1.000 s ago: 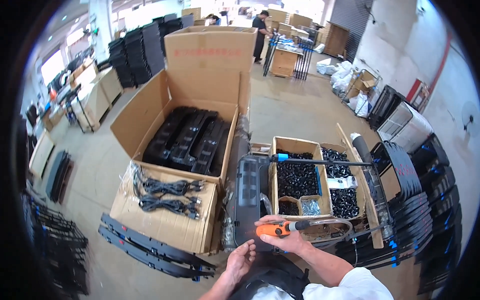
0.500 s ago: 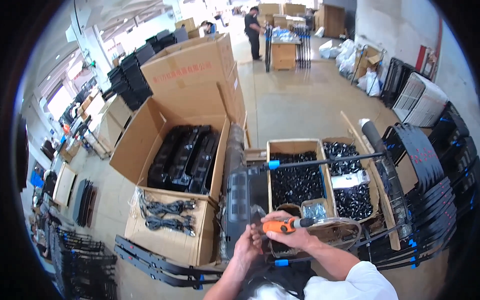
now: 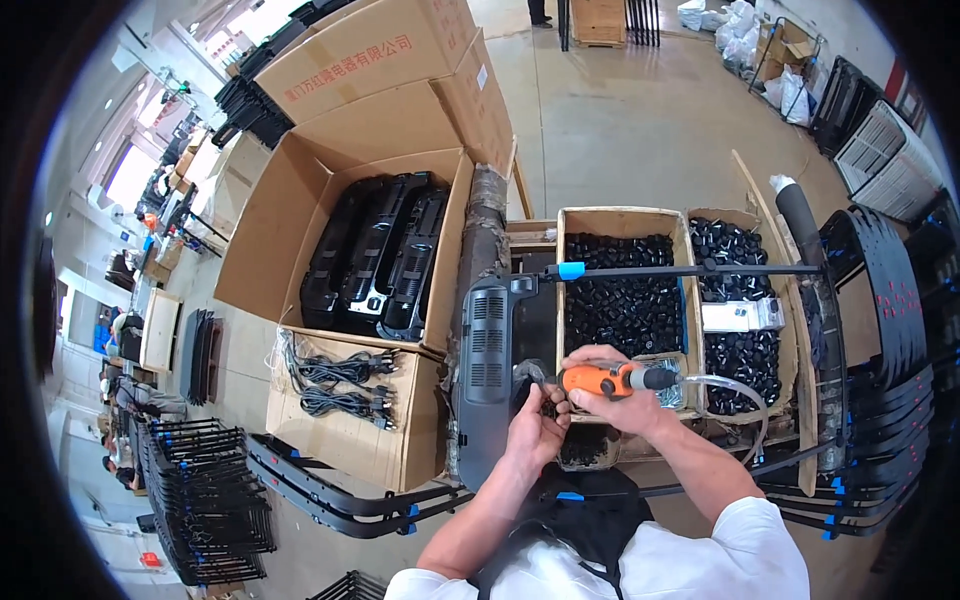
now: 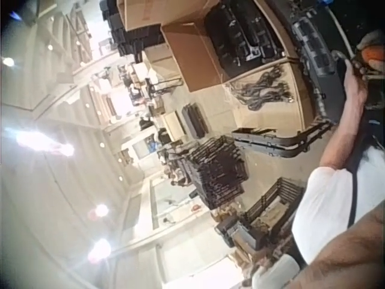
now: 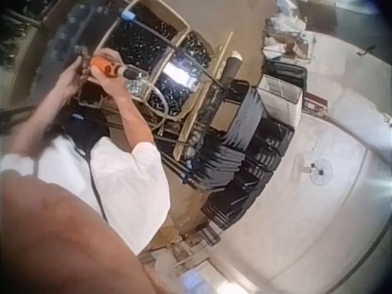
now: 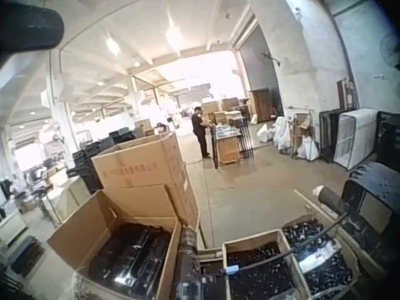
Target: Assembling the plastic housing and internal components of leaf blowers using an electric screwdriver.
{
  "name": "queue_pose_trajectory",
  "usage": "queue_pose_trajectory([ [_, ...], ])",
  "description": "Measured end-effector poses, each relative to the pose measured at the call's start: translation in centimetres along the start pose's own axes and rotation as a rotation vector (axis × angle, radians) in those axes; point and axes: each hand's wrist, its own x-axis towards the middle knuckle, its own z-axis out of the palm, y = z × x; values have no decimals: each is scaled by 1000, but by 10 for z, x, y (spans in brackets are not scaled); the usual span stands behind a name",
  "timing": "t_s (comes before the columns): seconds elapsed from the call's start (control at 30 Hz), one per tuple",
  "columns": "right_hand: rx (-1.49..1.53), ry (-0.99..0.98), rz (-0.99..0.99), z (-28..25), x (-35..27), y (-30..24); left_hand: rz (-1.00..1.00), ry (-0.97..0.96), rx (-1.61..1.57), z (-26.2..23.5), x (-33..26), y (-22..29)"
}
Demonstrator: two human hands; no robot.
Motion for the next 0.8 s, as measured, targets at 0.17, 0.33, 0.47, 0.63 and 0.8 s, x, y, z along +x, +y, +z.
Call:
queue_pose_trajectory([
  [0.17, -77, 78, -84, -14, 74, -7, -78, -36, 96, -14, 9, 6],
  [0.33, -226, 151, -47, -29, 159, -8, -120, -8, 199, -26, 15, 9],
  [0.47, -272, 122, -59, -25, 199, -2, -144, -28, 221, -36, 26, 16],
  [0.63, -382, 61, -24, -15, 221, 15, -88, -77, 225, -40, 47, 36],
  [0.8, -495, 36, -14, -7, 232, 17, -5, -50, 262, -17, 75, 54],
])
